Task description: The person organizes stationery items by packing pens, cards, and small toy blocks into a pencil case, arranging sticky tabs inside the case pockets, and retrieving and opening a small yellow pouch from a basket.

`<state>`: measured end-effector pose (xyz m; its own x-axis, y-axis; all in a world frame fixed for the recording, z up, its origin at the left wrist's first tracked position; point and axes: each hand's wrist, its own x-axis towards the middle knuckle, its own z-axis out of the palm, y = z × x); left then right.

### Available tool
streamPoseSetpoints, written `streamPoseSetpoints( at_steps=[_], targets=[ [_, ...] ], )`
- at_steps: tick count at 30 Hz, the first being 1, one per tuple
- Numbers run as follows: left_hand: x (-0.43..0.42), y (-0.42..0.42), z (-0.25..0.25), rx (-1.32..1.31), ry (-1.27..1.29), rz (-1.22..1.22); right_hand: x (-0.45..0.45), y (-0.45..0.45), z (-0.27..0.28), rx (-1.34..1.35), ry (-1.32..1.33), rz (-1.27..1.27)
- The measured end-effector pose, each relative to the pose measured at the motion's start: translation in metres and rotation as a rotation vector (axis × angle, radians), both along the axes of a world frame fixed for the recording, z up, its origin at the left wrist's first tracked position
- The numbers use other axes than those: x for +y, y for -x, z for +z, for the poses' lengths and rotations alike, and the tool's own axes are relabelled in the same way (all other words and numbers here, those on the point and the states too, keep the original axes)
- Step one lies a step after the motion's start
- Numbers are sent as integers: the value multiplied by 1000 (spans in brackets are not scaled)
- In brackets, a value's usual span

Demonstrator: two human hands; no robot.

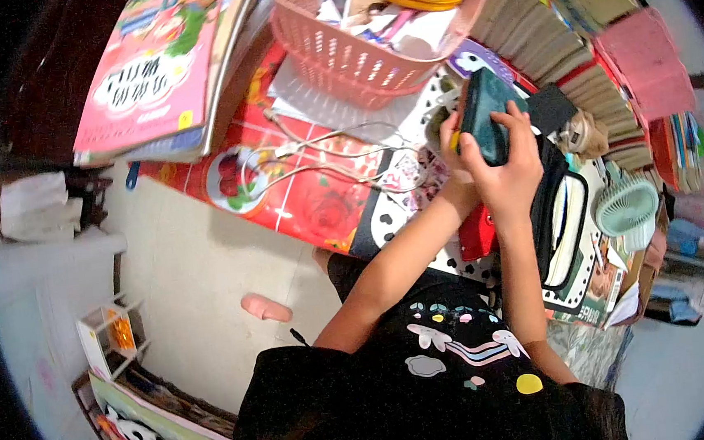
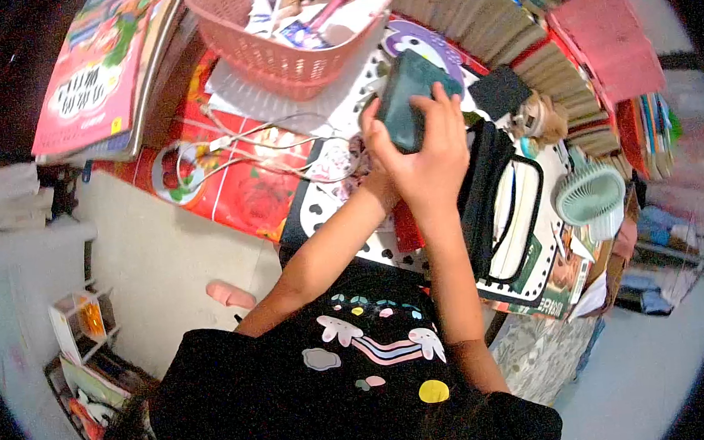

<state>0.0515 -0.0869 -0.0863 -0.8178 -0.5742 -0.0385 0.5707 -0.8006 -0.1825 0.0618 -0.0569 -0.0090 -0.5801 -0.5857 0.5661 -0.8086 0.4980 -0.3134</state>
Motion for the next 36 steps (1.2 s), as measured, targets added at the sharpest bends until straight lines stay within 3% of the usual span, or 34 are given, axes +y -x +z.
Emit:
streamPoseSetpoints(
  at_steps=[20, 27, 29, 33, 35, 36],
  targets=[
    [-5, 15, 0, -54, 29, -49, 4, 23, 5, -63, 60, -88],
    [-10, 17, -4, 54, 123, -37, 13, 36, 7, -268, 159, -111],
    [-10, 17, 3, 55, 21, -51, 16, 42, 8, -401, 230, -141],
    [-11, 18, 12, -116, 67, 13, 27, 58, 8, -675, 407, -102],
    [-11, 18, 15, -216, 231, 52, 31, 60, 15, -776, 518, -55],
    [-12, 18, 12, -112, 238, 50, 34, 63, 17, -828, 563, -32]
  ],
)
